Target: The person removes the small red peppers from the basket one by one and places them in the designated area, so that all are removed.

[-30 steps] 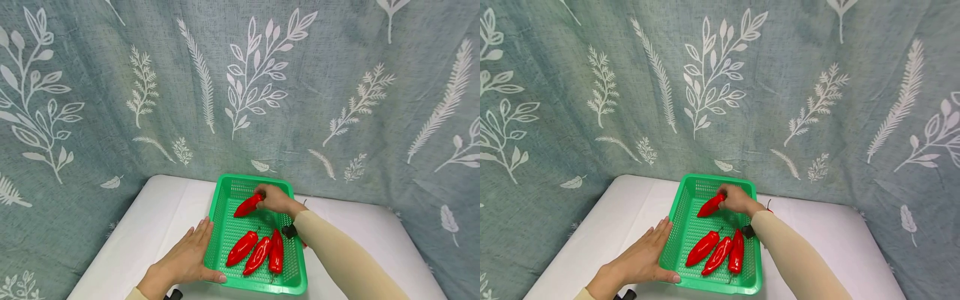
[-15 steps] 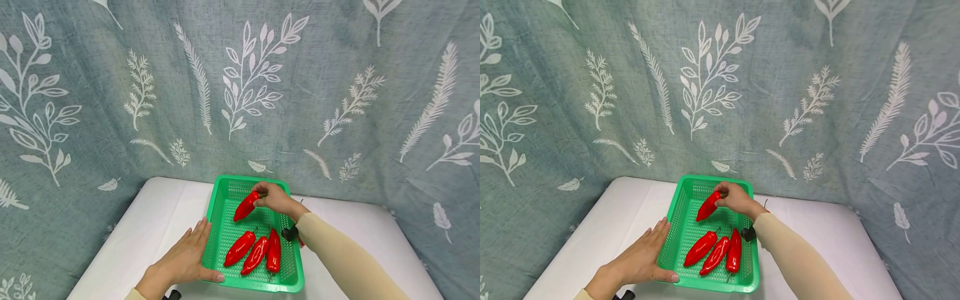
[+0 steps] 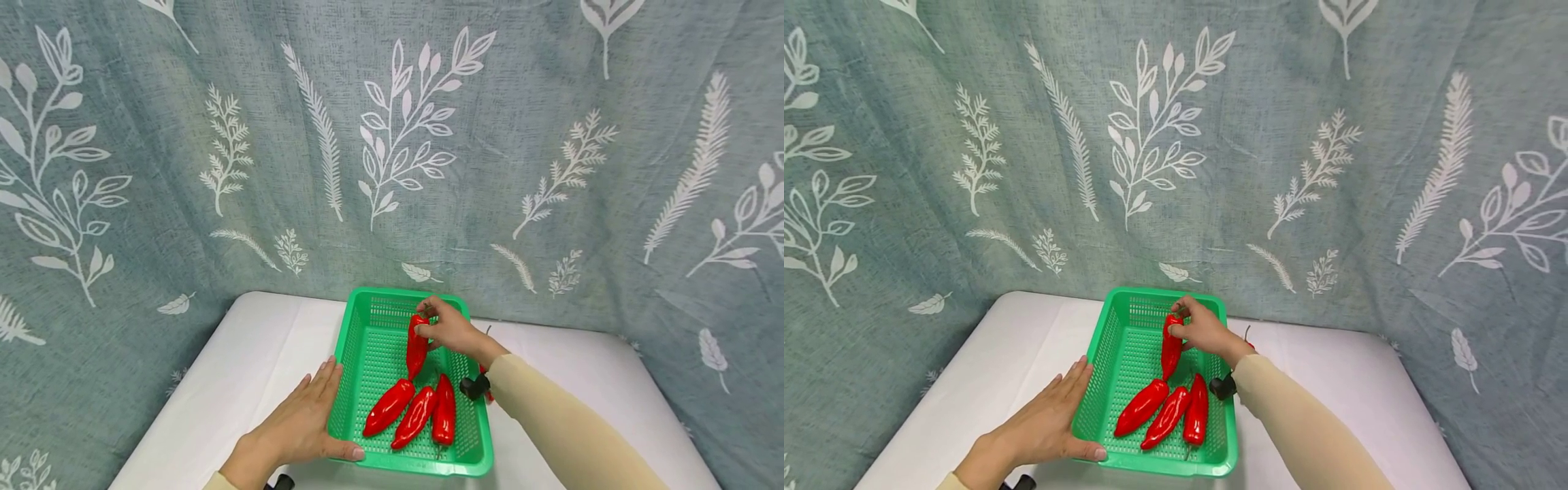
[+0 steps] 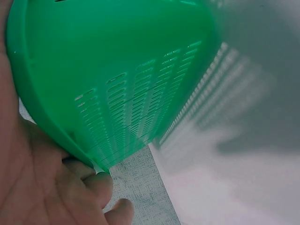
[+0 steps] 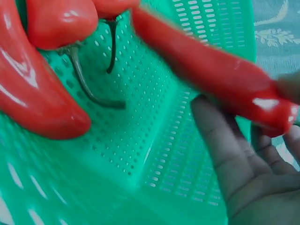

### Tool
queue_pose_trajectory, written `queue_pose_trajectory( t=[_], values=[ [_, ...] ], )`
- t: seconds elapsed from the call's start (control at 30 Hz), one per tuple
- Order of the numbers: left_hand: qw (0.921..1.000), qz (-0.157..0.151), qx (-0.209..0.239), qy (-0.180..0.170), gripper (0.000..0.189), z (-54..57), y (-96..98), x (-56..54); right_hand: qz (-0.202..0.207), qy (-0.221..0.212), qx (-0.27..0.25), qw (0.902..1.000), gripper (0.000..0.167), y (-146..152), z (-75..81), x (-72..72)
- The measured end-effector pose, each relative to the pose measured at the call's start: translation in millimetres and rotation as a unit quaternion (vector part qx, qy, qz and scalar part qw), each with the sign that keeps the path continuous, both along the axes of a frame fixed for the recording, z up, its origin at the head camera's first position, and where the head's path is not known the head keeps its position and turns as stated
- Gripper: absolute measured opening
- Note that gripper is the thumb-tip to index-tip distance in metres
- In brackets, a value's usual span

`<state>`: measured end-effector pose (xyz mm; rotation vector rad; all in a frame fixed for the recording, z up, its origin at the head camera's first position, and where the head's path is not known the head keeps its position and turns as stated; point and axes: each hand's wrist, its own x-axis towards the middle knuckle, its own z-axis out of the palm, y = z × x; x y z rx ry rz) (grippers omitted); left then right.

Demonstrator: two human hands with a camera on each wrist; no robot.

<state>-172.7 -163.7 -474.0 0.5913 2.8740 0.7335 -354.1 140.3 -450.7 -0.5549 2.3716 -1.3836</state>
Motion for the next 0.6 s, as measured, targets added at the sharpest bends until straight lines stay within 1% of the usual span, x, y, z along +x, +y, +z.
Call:
queue_pose_trajectory(
  t=[0.13,0.2,0.3,0.43,0.47,0.53,0.6],
  values=[
    [1.0000,0.001,-0.001,0.003,0.144,-0.7,0.1,-0.3,0.033,0.035,0.053,0.9974,0.035,-4,-5.2,3.6],
    [1.0000,0.003,-0.001,0.004,0.144,-1.4,0.0,-0.6,0.057,0.044,0.061,0.9955,0.032,-7,-8.9,5.0],
    [1.0000,0.004,0.002,0.002,0.145,-2.1,0.0,-0.8,0.078,0.028,0.058,0.9949,0.028,-11,-14.2,7.8],
    [1.0000,0.003,0.005,-0.002,0.145,-2.8,-0.1,-0.7,0.092,-0.016,0.048,0.9945,0.028,-15,-21.1,10.9],
    [1.0000,0.003,0.005,-0.003,0.145,-2.8,-0.2,-0.8,0.094,-0.021,0.052,0.9940,0.029,-16,-22.8,11.6],
    [1.0000,0.002,0.002,-0.001,0.145,-2.7,-0.4,-1.2,0.099,-0.014,0.064,0.9929,0.034,-18,-26.1,12.6],
    [1.0000,0.001,-0.001,0.001,0.145,-2.5,-0.7,-1.7,0.096,-0.007,0.080,0.9921,0.042,-20,-28.5,13.9]
  ],
)
